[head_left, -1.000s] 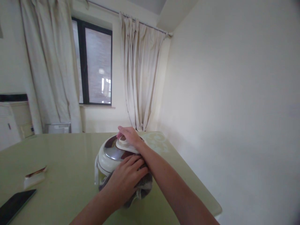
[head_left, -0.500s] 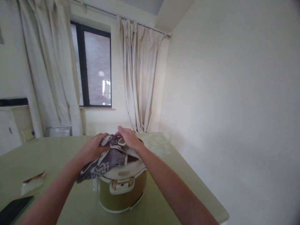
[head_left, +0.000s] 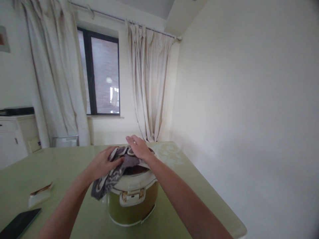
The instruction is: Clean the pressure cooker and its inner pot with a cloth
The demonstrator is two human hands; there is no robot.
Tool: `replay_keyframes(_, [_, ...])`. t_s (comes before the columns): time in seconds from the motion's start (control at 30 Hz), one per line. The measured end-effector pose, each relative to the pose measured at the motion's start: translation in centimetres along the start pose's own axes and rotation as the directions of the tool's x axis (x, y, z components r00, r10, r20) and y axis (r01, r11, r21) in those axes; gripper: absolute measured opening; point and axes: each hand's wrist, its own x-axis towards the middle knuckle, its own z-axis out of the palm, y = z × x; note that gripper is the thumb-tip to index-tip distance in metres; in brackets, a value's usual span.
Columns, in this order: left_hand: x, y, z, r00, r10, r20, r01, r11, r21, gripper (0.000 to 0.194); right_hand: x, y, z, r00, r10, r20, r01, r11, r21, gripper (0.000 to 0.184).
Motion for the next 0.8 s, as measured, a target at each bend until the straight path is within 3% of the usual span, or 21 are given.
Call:
replay_keyframes(0.1, [-3.8,0.4,0.2,0.993,-0.004,-0.115,-0.001,0.999,-0.048,0.057,0.0,-0.1,0.1,1.0,0.026,0.015,-0.026,1.0,0.006,0.056])
replay_keyframes(0.17, [-4.5,-0.1,0.5,0.984,-0.028,-0.174,0.014,0.997,-0.079,0.051,0.0,-0.2,0.1,0.999,0.043,0.033,-0.043,0.999,0.012,0.054])
replay_keyframes(0.27, [-2.4,-1.5,0.9,0.979,-0.099,-0.177,0.08,0.99,-0.112,0.053,0.0,-0.2,0.2,0.998,0.053,0.04,-0.054,0.998,0.025,0.053])
replay_keyframes(0.37, [1.7,-2.5,1.1,0.989,-0.123,-0.083,0.118,0.991,-0.067,0.054,0.1,-0.1,0.3,0.998,0.046,0.033,-0.047,0.999,0.023,0.051])
replay_keyframes(0.5, [6.8,-1.4,1.9,0.995,-0.09,-0.034,0.094,0.987,0.13,0.047,0.2,0.1,0.4,1.0,0.026,0.004,-0.026,0.999,-0.033,0.052])
replay_keyframes(0.57, [8.3,-0.9,2.1,0.996,-0.086,0.014,0.084,0.992,0.097,0.038,0.2,0.0,0.3,1.0,0.001,-0.022,-0.003,0.997,-0.073,0.055])
replay_keyframes(0.63, [8.9,-1.5,2.1,0.993,-0.088,0.077,0.092,0.994,-0.053,0.038,0.1,-0.1,0.2,1.0,-0.014,-0.024,0.011,0.993,-0.117,0.056])
replay_keyframes(0.7, [8.5,-3.2,1.9,0.984,-0.135,0.113,0.158,0.959,-0.234,0.055,0.0,-0.2,0.2,1.0,-0.01,-0.013,0.008,0.987,-0.158,0.057])
replay_keyframes(0.8, [5.8,-7.2,2.2,0.96,-0.272,0.067,0.279,0.9,-0.334,0.076,-0.1,-0.3,0.2,1.0,0.003,-0.006,-0.005,0.982,-0.19,0.056])
